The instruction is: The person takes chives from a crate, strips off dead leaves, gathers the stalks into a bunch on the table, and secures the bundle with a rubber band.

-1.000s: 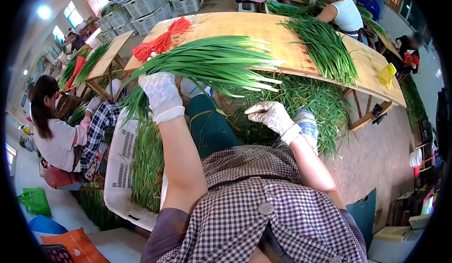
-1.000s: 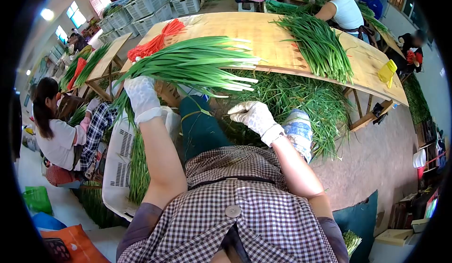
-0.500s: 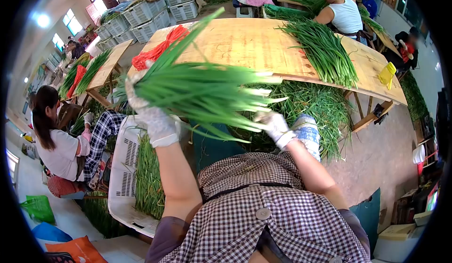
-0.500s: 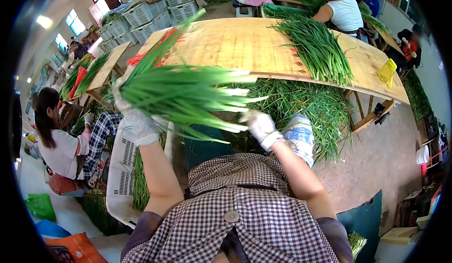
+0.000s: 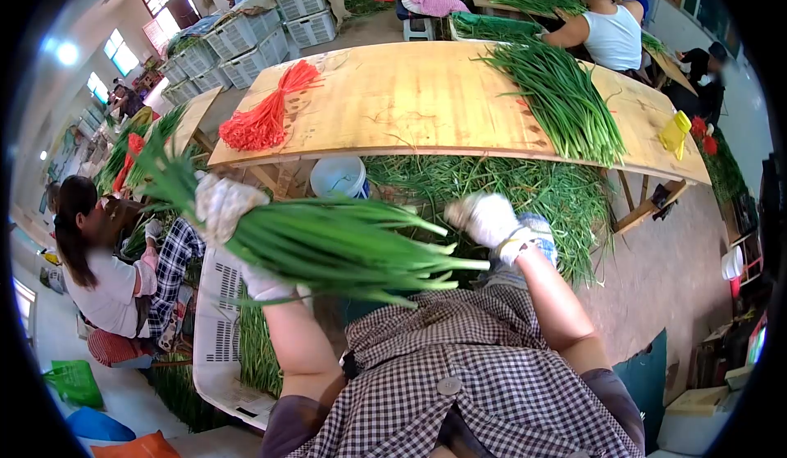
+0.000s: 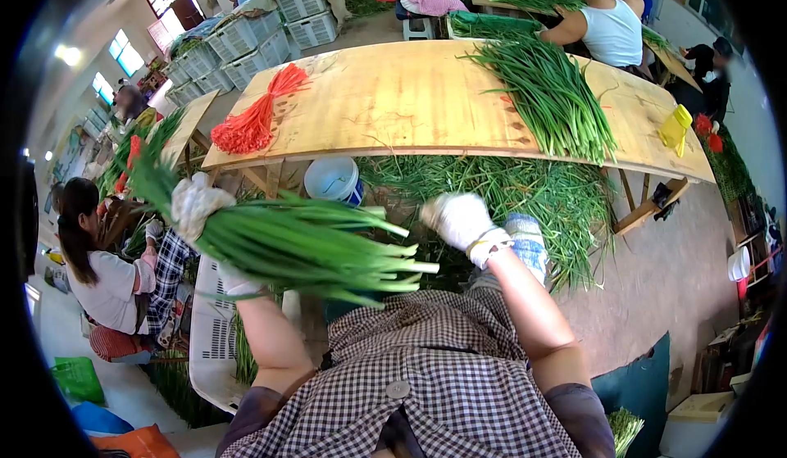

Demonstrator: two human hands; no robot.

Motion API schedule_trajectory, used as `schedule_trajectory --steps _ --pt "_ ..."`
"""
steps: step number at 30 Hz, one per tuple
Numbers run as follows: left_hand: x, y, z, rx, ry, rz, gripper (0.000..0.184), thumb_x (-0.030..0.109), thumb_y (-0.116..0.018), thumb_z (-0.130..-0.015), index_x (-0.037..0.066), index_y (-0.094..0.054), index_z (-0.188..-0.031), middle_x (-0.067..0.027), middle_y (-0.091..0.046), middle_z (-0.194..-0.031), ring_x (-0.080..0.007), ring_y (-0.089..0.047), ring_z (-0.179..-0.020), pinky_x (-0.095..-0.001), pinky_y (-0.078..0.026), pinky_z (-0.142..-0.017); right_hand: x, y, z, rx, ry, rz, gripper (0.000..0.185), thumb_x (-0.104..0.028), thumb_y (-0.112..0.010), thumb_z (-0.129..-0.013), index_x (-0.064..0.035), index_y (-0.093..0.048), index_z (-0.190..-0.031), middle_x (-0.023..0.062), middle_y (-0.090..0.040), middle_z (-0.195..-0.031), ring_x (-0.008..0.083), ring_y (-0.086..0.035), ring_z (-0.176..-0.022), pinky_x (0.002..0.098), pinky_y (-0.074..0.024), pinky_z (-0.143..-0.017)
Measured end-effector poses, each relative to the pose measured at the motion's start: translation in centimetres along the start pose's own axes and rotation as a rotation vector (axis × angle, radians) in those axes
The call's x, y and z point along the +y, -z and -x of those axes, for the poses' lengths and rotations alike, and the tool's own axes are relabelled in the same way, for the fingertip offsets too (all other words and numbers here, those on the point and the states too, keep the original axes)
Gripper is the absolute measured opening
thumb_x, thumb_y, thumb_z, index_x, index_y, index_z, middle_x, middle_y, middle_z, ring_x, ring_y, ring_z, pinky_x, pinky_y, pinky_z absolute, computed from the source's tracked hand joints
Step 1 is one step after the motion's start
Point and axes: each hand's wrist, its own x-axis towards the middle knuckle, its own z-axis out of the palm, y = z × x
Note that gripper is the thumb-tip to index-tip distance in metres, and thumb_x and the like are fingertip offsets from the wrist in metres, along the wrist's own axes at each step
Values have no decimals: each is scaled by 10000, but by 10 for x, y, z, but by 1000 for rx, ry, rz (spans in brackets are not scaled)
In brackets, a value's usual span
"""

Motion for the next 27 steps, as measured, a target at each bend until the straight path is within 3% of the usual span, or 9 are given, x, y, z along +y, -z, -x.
schedule_trajectory --steps 3,6,11,14,16,20,22,24,27 --pt "8 -8 -10 -19 -57 -123 200 155 -552 -921 110 -444 -759 44 -471 -571 -57 -465 -480 -211 -448 -588 26 35 -59 651 -135 -252 349 -388 -587 -878 -140 -651 -1116 160 -669 -998 299 -628 -984 410 -498 -824" --pt "6 -11 -32 94 -31 -225 198 165 -551 -928 108 -438 -777 51 -449 -591 -63 -447 -500 -218 -432 -591 29 30 -131 696 -362 94 468 -400 -574 -889 -88 -555 -1238 142 -591 -1215 273 -539 -1139 394 -390 -989" --pt "-24 1 -98 314 15 -493 176 192 -519 -955 91 -455 -826 38 -437 -661 -82 -450 -594 -250 -427 -679 15 17 -124 -204 534 -349 600 -555 -504 -892 -87 -553 -1264 139 -601 -1219 257 -530 -1175 455 -360 -1028" --pt "-57 28 -140 401 65 -775 184 228 -514 -967 50 -509 -919 15 -482 -710 -110 -489 -660 -299 -468 -809 26 48 -86 -213 220 -1809 878 -752 -362 -841 -142 -294 -1470 89 -389 -1461 254 -449 -1281 502 -317 -1046" --pt "-56 90 -179 481 231 -844 183 225 -546 -945 56 -532 -878 -14 -529 -722 -146 -552 -712 -325 -497 -808 30 68 -70 -188 393 -1929 940 -715 -466 -830 -156 -140 -1510 83 -202 -1543 253 -460 -1271 434 -338 -1040" --pt "-78 212 -245 813 232 -950 314 320 -654 -862 66 -590 -1035 -106 -646 -929 -228 -634 -801 -408 -539 -673 51 78 -98 225 6 -900 862 -286 -709 -813 -69 -214 -1485 192 -469 -1378 237 -599 -1079 304 -480 -903" --pt "-47 288 -252 855 254 -1142 370 273 -648 -862 100 -580 -1182 -85 -601 -1173 -257 -565 -1081 -348 -452 -939 94 53 -123 240 -333 -842 818 -307 -717 -794 -69 -297 -1454 202 -451 -1391 280 -573 -1137 342 -455 -976" --pt "-68 237 -216 1154 222 -1469 409 305 -643 -858 83 -559 -1190 -80 -616 -1083 -234 -589 -991 -352 -474 -872 86 86 -120 180 -657 -242 754 -292 -718 -788 -74 -364 -1418 202 -459 -1383 316 -556 -1166 367 -447 -995" --pt "-30 225 -127 888 8 -1268 251 251 -615 -874 98 -596 -1072 -56 -616 -1165 -155 -545 -1106 -299 -425 -903 85 69 -94 673 -271 -108 443 -218 -658 -838 -122 -558 -1259 158 -602 -1200 308 -621 -1033 354 -509 -872"
